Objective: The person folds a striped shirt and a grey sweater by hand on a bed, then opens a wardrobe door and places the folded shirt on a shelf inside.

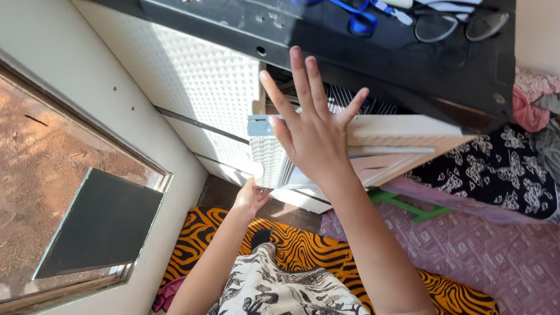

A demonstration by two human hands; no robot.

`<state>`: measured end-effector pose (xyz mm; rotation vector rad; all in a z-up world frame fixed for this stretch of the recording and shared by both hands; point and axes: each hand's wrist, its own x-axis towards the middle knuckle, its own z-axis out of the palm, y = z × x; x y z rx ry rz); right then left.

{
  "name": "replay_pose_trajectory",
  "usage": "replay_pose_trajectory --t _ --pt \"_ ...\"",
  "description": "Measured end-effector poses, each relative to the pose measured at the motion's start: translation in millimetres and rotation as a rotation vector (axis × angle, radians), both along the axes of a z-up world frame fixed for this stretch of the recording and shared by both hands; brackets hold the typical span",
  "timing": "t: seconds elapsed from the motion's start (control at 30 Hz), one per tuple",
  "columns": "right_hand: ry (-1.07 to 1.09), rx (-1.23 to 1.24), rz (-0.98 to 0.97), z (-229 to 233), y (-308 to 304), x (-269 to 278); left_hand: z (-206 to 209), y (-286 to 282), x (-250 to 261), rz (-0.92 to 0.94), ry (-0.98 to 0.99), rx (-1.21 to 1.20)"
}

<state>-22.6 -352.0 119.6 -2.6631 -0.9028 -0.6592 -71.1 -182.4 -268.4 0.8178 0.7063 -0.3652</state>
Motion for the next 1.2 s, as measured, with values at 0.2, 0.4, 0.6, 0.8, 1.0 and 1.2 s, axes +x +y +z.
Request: replay_pose_trajectory --t 0.2,0.4,0.6,0.8,1.0,1.2 --pt "-0.159 -0.01 -0.123 -17.5 12.9 41.9 17.2 3.4 39.5 0.132 -0.067 -0.083" --pt "-0.257 -0.061 -0.172 -28.1 14.2 71.2 17.4 0.6 76.6 0.13 -0.083 -0.169" --pt "-0.341 -0.009 -0.148 -30.8 9.7 69.2 -19.8 10.2 84.9 0.115 -0.106 -0.205" --pt "-0.324 0.063 -0.153 -22.1 15.0 64.1 -35.9 14.8 95.3 0.074 -0.101 -0.241" --pt "-0.359 0.11 -0.234 -27.1 21.3 69.7 -32.2 16.4 106.1 0.063 -0.095 -0.292" --pt "-0.384 0.179 -0.19 -31.4 20.8 72.8 -39.8 17.8 113.5 0.104 -0.071 -0.291"
